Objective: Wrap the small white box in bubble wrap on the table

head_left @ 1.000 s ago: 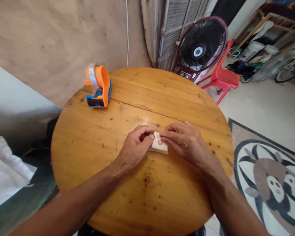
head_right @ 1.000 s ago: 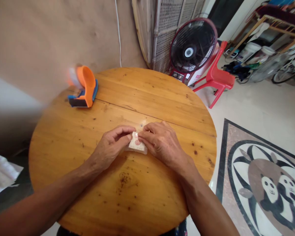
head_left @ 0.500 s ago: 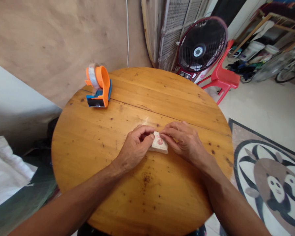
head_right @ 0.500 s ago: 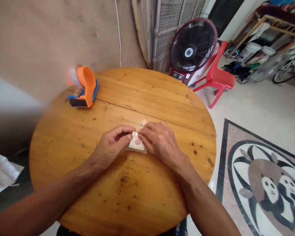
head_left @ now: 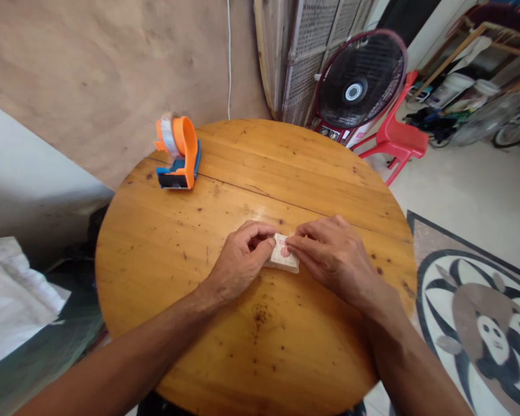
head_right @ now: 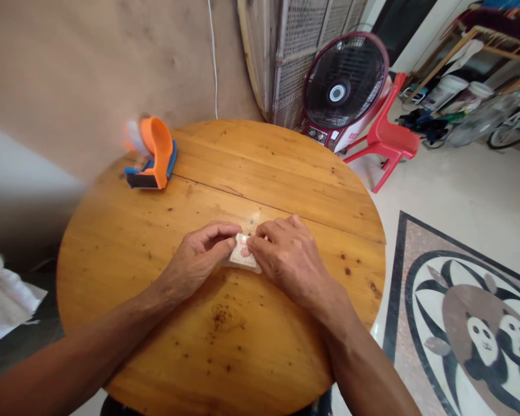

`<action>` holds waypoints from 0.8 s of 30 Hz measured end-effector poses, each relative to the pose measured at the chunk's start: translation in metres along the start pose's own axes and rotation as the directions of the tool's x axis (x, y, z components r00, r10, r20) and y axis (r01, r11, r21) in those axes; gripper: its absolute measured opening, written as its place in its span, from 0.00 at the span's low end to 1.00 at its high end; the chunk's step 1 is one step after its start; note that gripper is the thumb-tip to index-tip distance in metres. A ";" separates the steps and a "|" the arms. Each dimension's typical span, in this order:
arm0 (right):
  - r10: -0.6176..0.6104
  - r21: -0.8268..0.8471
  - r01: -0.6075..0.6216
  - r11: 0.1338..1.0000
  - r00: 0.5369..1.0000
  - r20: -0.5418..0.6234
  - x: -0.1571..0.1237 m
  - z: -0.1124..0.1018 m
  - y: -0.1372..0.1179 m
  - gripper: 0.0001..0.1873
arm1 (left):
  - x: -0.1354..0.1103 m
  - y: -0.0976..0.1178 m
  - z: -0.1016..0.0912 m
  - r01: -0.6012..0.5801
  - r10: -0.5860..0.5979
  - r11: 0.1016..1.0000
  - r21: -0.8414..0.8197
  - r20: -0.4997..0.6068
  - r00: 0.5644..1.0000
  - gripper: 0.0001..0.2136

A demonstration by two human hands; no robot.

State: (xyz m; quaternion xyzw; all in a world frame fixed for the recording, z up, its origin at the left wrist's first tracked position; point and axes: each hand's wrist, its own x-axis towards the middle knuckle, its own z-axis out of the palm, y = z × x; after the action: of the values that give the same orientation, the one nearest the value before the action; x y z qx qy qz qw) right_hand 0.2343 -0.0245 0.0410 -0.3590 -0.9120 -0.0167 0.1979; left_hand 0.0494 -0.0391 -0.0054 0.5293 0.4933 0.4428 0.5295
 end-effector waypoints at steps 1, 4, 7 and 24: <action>-0.015 -0.042 0.015 0.999 1.000 -0.003 0.001 0.000 -0.002 0.10 | 0.000 0.000 0.000 0.001 -0.001 1.000 0.003 0.000 1.000 0.09; -0.045 -0.135 0.043 0.990 0.999 -0.011 0.004 0.004 -0.005 0.11 | 0.001 0.000 0.000 -0.004 0.004 1.000 0.008 -0.001 1.000 0.09; -0.028 -0.142 0.022 0.990 0.999 -0.040 0.004 0.013 -0.003 0.12 | 0.001 0.000 -0.001 -0.008 0.008 1.000 0.004 -0.005 1.000 0.09; 0.099 0.123 -0.092 0.988 0.994 -0.051 0.003 0.022 0.008 0.07 | -0.001 0.001 0.001 0.019 -0.020 0.999 -0.030 -0.013 1.000 0.13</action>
State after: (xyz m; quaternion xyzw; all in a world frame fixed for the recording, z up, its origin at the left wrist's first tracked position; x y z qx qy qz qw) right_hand 0.2302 -0.0131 0.0208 -0.3891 -0.8870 0.0374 0.2456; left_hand 0.0500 -0.0401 -0.0043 0.5136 0.4953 0.4485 0.5383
